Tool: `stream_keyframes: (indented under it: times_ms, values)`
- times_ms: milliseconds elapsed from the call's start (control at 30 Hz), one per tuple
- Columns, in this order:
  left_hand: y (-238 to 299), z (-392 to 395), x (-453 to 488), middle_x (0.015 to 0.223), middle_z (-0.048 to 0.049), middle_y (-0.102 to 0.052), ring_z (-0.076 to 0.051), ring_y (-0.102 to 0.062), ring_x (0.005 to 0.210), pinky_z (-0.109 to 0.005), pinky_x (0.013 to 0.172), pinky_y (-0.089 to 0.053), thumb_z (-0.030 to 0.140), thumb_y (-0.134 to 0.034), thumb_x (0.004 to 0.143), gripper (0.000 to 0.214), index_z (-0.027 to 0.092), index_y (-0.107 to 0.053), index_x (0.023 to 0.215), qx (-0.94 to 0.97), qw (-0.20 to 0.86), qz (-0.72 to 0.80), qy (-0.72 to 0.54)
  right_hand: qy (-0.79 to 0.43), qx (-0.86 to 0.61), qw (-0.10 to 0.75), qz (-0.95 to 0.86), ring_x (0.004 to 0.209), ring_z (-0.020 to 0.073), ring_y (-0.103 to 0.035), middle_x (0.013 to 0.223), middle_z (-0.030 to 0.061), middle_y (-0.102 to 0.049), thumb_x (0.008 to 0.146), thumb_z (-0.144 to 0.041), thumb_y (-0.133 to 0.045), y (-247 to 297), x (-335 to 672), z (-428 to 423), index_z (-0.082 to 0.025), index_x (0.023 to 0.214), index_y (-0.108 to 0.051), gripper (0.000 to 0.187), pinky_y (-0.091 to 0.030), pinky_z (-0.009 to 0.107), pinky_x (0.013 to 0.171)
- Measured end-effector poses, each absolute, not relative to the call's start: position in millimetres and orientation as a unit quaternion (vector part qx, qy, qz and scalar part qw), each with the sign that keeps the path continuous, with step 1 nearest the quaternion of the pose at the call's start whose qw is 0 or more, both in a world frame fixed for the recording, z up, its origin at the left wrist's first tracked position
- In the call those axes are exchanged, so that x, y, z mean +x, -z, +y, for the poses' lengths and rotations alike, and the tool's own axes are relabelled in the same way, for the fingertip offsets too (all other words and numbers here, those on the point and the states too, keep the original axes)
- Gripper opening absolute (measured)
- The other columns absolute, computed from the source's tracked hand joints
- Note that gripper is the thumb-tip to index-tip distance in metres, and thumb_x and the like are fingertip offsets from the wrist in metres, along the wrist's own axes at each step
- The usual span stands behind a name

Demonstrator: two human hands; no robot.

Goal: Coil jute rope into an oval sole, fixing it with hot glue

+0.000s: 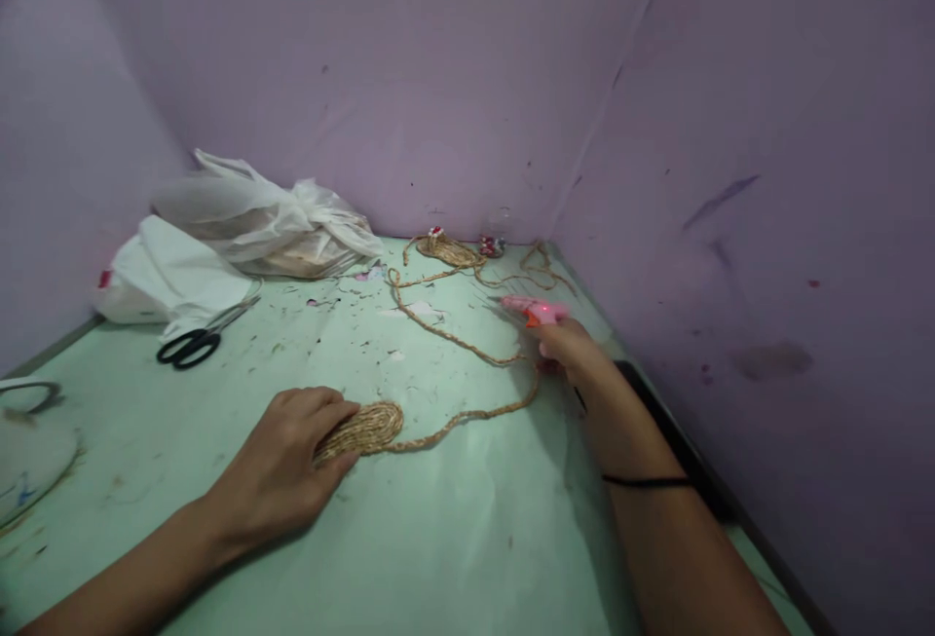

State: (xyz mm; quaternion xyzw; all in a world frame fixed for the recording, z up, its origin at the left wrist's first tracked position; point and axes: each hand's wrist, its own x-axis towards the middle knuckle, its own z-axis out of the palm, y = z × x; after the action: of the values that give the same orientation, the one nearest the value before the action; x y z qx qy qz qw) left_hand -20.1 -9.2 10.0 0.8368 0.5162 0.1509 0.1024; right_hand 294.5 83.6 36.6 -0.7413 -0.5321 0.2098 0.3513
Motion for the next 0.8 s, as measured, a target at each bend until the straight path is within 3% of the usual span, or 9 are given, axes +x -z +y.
stream_keyframes:
  times_ms: [100,333,500,633,800]
  values:
    - [-14,-8,-19,0.099,-0.0093,-0.060,-0.026,-0.055,0.091,-0.048,0.085,-0.042,0.026,-0.058,0.076,0.023,0.018,-0.064,0.096,0.833,0.119,0.526,-0.127,-0.272,-0.732,0.387,-0.490,0.052,0.0169,-0.058,0.059,0.0031,-0.061,0.065,-0.022,-0.055,-37,287,67,-0.021,0.065,-0.057,0.002,-0.048,0.027,0.046]
    - [-13,-7,-17,0.099,-0.0089,-0.060,-0.026,-0.054,0.091,-0.048,0.085,-0.041,0.025,-0.058,0.076,0.023,0.017,-0.065,0.097,0.827,0.127,0.534,-0.125,-0.333,-0.649,0.489,-0.478,0.064,0.0184,-0.059,0.080,0.0033,-0.067,0.060,-0.038,-0.071,-42,272,1,-0.022,0.089,-0.063,0.035,-0.047,0.029,0.055]
    - [-8,-6,-17,0.097,-0.0095,-0.059,-0.025,-0.054,0.090,-0.047,0.086,-0.041,0.024,-0.058,0.075,0.023,0.016,-0.065,0.096,0.824,0.129,0.531,-0.150,-0.279,-0.652,0.552,-0.438,0.060,0.0145,-0.051,0.071,0.0005,-0.061,0.064,-0.039,-0.074,-53,273,-17,-0.026,0.084,-0.064,0.026,-0.040,0.024,0.050]
    - [-5,-5,-19,0.096,-0.0094,-0.060,-0.025,-0.055,0.091,-0.047,0.087,-0.041,0.024,-0.058,0.074,0.024,0.016,-0.065,0.096,0.831,0.125,0.512,-0.179,-0.341,-0.602,0.510,-0.511,0.055,0.0140,-0.050,0.070,0.0026,-0.062,0.064,-0.046,-0.075,-48,259,-26,-0.024,0.078,-0.066,0.028,-0.040,0.023,0.045]
    - [-5,-4,-18,0.095,-0.0081,-0.060,-0.025,-0.054,0.088,-0.046,0.084,-0.042,0.028,-0.061,0.073,0.028,0.019,-0.064,0.100,0.836,0.119,0.506,-0.174,-0.416,-0.559,0.422,-0.580,0.054,0.0162,-0.055,0.061,0.0021,-0.060,0.076,-0.049,-0.066,-19,254,-31,-0.022,0.084,-0.069,0.028,-0.044,0.024,0.046]
